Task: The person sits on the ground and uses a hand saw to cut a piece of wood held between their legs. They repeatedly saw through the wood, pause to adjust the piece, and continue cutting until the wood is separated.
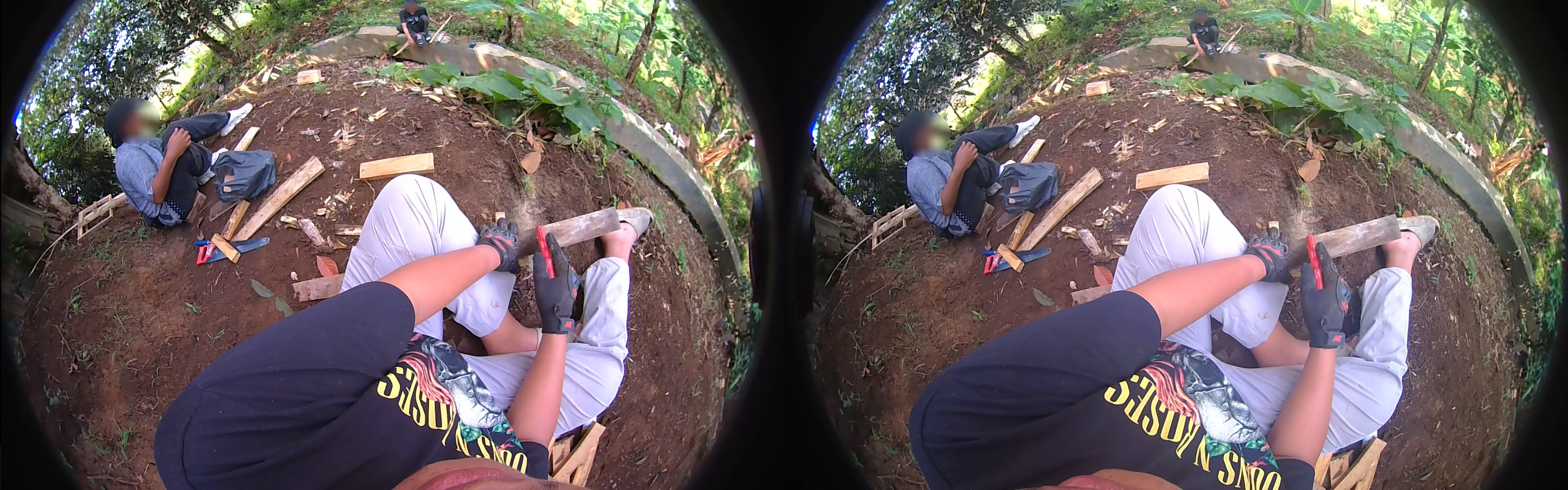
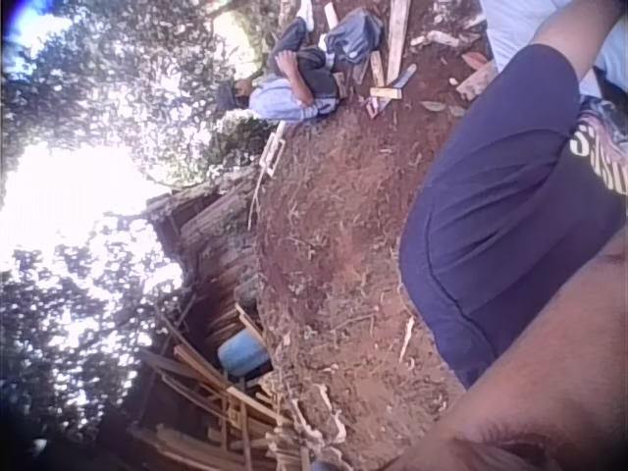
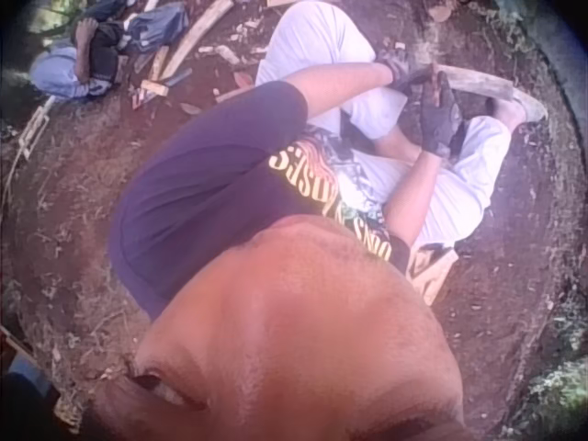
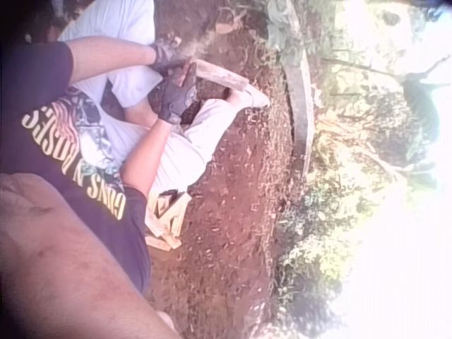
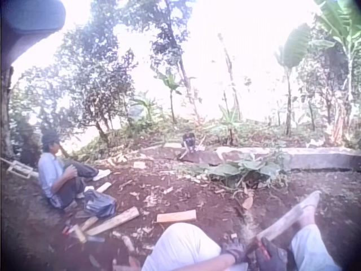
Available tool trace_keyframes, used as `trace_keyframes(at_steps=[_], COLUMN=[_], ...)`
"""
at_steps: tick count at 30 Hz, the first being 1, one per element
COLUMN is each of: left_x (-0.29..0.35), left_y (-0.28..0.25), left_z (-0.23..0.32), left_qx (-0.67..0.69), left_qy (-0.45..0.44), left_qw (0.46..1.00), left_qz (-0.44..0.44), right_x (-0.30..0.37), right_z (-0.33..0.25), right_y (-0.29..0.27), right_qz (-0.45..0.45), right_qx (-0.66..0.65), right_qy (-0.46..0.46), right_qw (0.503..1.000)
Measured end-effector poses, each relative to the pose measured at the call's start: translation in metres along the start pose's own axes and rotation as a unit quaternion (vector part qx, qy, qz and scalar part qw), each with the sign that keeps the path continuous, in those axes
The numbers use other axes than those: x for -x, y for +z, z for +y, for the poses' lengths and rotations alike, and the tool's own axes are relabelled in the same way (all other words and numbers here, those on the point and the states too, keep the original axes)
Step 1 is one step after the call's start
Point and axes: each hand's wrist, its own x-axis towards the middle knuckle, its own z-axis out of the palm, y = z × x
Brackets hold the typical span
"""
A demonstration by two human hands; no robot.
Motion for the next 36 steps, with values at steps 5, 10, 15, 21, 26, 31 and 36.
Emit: trace_keyframes(at_steps=[5, 10, 15, 21, 26, 31, 36], left_x=[-0.001, 0.001, 0.003, -0.009, -0.012, -0.009, -0.007], left_y=[0.0, -0.001, -0.005, 0.002, 0.009, 0.011, 0.007], left_z=[-0.001, 0.001, 0.0, -0.003, -0.004, -0.003, -0.003], left_qx=[-0.009, -0.009, -0.019, 0.012, 0.009, 0.011, 0.005], left_qy=[0.002, 0.006, 0.021, 0.006, 0.003, 0.0, 0.016], left_qw=[1.0, 1.0, 1.0, 0.999, 1.0, 1.0, 1.0], left_qz=[-0.003, 0.001, -0.006, -0.032, -0.01, 0.013, 0.011], right_x=[0.001, 0.001, 0.001, 0.0, 0.001, 0.001, 0.002], right_z=[-0.003, -0.002, -0.003, -0.003, -0.004, -0.003, -0.004], right_y=[0.0, -0.001, -0.001, -0.001, -0.002, -0.001, -0.001], right_qz=[-0.004, 0.004, -0.005, -0.005, -0.004, -0.002, 0.0], right_qx=[0.007, 0.0, 0.008, 0.01, 0.014, -0.003, 0.01], right_qy=[0.012, 0.01, 0.016, 0.012, 0.015, 0.015, 0.017], right_qw=[1.0, 1.0, 1.0, 1.0, 1.0, 1.0, 1.0])
